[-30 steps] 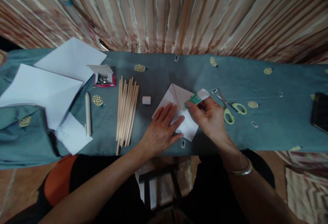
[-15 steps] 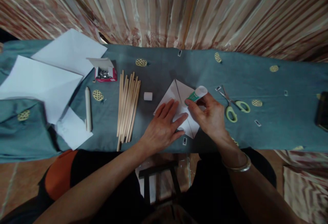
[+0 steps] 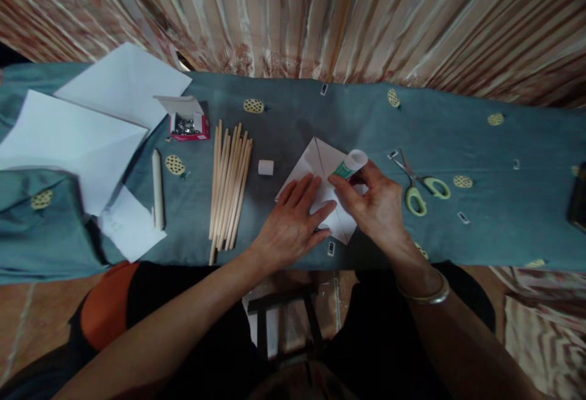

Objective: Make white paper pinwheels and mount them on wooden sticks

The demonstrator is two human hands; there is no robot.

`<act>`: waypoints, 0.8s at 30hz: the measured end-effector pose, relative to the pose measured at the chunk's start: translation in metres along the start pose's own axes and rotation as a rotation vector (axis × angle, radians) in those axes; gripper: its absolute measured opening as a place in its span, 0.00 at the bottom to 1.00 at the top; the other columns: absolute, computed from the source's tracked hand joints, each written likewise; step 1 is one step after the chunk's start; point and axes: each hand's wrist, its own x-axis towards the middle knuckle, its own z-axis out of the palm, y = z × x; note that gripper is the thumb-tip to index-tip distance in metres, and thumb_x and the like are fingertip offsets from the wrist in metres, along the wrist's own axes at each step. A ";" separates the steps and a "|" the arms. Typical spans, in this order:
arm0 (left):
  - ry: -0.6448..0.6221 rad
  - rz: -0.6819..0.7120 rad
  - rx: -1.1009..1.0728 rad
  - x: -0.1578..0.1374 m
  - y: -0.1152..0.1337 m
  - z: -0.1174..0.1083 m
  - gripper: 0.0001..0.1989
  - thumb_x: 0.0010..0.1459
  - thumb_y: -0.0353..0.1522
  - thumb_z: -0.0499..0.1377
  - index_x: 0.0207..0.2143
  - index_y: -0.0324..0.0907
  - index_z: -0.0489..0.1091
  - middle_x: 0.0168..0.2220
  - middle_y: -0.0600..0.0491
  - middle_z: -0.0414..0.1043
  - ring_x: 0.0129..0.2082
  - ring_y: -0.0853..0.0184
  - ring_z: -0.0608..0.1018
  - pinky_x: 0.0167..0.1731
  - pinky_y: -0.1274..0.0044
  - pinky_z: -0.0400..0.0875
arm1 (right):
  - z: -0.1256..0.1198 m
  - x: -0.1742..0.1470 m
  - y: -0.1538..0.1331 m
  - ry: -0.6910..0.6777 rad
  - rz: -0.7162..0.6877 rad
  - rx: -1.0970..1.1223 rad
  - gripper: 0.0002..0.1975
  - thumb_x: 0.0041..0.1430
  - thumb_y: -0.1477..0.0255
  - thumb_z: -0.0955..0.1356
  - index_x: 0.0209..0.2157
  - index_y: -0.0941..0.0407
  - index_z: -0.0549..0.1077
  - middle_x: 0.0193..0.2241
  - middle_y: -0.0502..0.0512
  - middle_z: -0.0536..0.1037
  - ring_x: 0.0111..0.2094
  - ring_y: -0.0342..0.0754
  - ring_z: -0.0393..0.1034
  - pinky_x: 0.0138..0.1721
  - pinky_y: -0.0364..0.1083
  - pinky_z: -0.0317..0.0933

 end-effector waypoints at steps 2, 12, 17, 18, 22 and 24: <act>0.001 -0.004 0.003 0.000 0.000 0.000 0.26 0.60 0.44 0.57 0.58 0.45 0.63 0.66 0.40 0.52 0.66 0.46 0.54 0.59 0.52 0.57 | 0.000 0.000 0.000 0.002 -0.002 0.007 0.19 0.60 0.53 0.65 0.31 0.55 0.71 0.24 0.52 0.77 0.28 0.49 0.73 0.31 0.47 0.63; 0.000 -0.009 -0.006 0.000 0.000 0.001 0.25 0.60 0.45 0.56 0.58 0.45 0.63 0.66 0.39 0.51 0.67 0.47 0.53 0.59 0.52 0.56 | 0.002 -0.002 0.001 -0.009 -0.003 0.032 0.20 0.59 0.52 0.65 0.30 0.55 0.71 0.24 0.52 0.76 0.27 0.49 0.72 0.30 0.47 0.63; 0.001 0.002 -0.003 0.000 0.000 0.001 0.26 0.60 0.44 0.57 0.58 0.44 0.63 0.65 0.38 0.53 0.66 0.46 0.54 0.59 0.53 0.56 | 0.003 -0.003 -0.002 -0.035 -0.013 0.041 0.19 0.59 0.52 0.65 0.30 0.55 0.71 0.24 0.52 0.76 0.27 0.49 0.72 0.30 0.46 0.62; 0.002 0.004 -0.001 0.000 -0.001 0.002 0.26 0.60 0.44 0.57 0.58 0.45 0.63 0.65 0.38 0.53 0.66 0.46 0.54 0.59 0.53 0.56 | 0.003 -0.003 -0.002 -0.040 -0.013 0.044 0.19 0.59 0.52 0.65 0.31 0.55 0.71 0.25 0.52 0.76 0.27 0.49 0.72 0.30 0.46 0.62; -0.002 0.007 -0.004 0.000 -0.001 0.001 0.26 0.60 0.44 0.56 0.59 0.45 0.62 0.66 0.40 0.52 0.66 0.47 0.54 0.60 0.53 0.56 | 0.002 -0.004 -0.004 -0.057 -0.012 0.049 0.18 0.59 0.54 0.65 0.30 0.55 0.70 0.24 0.53 0.76 0.27 0.49 0.71 0.30 0.46 0.62; -0.004 0.007 -0.009 0.000 -0.001 0.001 0.26 0.61 0.45 0.56 0.59 0.45 0.62 0.66 0.40 0.52 0.67 0.48 0.53 0.60 0.53 0.56 | 0.000 -0.004 -0.005 -0.064 -0.012 0.040 0.17 0.59 0.54 0.65 0.30 0.55 0.70 0.24 0.53 0.76 0.27 0.48 0.71 0.30 0.46 0.62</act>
